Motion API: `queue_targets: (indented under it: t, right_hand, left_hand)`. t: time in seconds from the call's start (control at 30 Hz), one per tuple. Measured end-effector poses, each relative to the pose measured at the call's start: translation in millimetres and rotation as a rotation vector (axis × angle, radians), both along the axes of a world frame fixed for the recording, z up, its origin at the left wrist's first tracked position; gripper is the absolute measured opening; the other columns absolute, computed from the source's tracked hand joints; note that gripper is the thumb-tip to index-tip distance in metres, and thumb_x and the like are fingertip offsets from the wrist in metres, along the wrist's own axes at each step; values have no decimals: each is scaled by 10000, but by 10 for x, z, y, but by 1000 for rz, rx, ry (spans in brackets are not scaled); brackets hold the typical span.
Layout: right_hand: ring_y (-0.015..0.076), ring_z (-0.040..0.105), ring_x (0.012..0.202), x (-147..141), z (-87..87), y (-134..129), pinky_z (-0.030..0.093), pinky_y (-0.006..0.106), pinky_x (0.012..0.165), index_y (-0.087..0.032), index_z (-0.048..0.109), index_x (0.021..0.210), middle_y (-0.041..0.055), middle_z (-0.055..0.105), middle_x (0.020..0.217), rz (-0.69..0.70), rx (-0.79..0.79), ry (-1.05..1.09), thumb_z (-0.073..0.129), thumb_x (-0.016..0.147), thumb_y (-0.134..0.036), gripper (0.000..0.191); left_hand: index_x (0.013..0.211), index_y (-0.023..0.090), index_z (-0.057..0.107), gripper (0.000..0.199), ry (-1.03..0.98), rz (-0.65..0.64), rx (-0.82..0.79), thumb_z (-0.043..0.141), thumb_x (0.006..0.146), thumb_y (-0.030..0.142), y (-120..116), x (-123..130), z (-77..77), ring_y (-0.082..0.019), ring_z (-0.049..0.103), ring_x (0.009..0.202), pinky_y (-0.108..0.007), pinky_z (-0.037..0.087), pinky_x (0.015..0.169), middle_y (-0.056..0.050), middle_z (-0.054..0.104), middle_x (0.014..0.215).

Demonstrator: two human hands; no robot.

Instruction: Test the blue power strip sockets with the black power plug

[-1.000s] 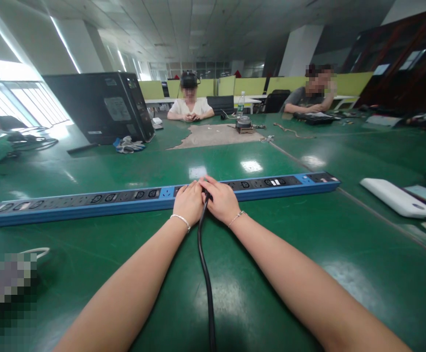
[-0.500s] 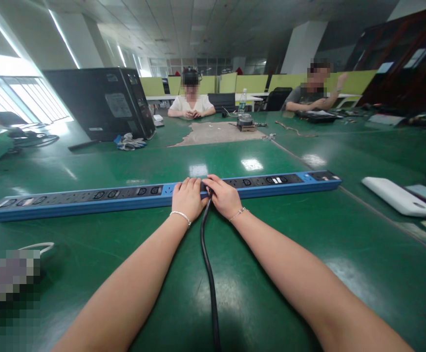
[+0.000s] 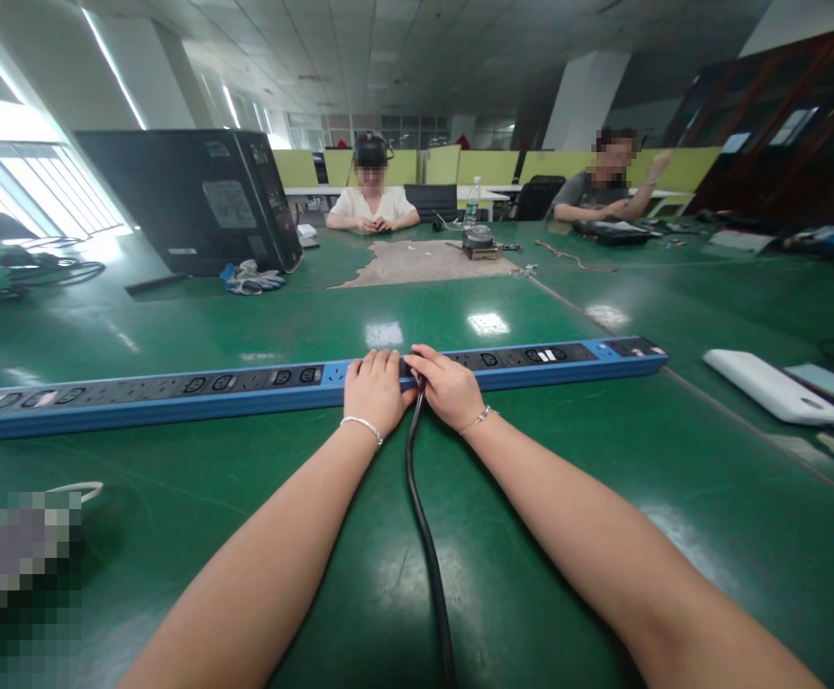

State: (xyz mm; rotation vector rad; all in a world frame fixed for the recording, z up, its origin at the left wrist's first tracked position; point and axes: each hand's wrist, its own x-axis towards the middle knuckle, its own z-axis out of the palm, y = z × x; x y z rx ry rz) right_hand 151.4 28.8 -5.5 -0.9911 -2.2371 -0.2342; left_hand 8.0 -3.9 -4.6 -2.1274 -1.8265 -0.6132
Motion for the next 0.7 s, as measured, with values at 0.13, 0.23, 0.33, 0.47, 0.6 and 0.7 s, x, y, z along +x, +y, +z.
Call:
queue_targets:
  t: [0.13,0.23,0.33,0.47,0.6,0.7]
  right_hand:
    - [132,560,1104,24,-33,17,436,236,957,-212,616,1159,48,574,1262,15,23,-15,418,899,-175,329]
    - [147,588,1062,27,-1,15,465,263,935,-221,638,1113,49,601,1223,55,59,-9,436,888,-171,305]
    - [167,606,1038,65,248,17,495,268,900,-219,652,1068,66,612,1198,92,146,149,445,887,-188,277]
    - [212,541,1145,348,745,104,429,361,1002,-248,618,1106,39,578,1233,18,231,443,453,888,-243,274]
    - [220,605,1037,914,777,236,471,393,944,-221,654,1028,43,661,1075,-77,148,466,496,848,-298,252]
    - [229,641,944,1293,540,261,509,389,870,-192,648,1071,71,687,1018,-172,20,438,509,822,-312,309]
  left_hand:
    - [1292,121,440,565,4,-4,-7,496,809,409,13,-6,-22,-306,404,1257,-461,271,1034,-162,489,1340]
    - [1315,134,418,575,24,16,-32,474,822,425,19,2,-25,-290,378,1277,-449,255,1046,-148,460,1371]
    - [1327,140,409,600,47,51,-60,431,839,488,15,16,-7,-278,361,1289,-436,244,1055,-133,445,1388]
    - [1340,136,396,690,62,60,-99,408,822,592,-1,29,29,-281,339,1304,-439,233,1063,-132,439,1393]
    - [1341,134,395,709,60,62,-115,403,817,612,-5,29,43,-282,338,1305,-441,236,1062,-132,438,1394]
    - [1340,135,397,710,63,58,-109,400,817,615,-1,27,39,-286,342,1302,-443,233,1061,-138,437,1394]
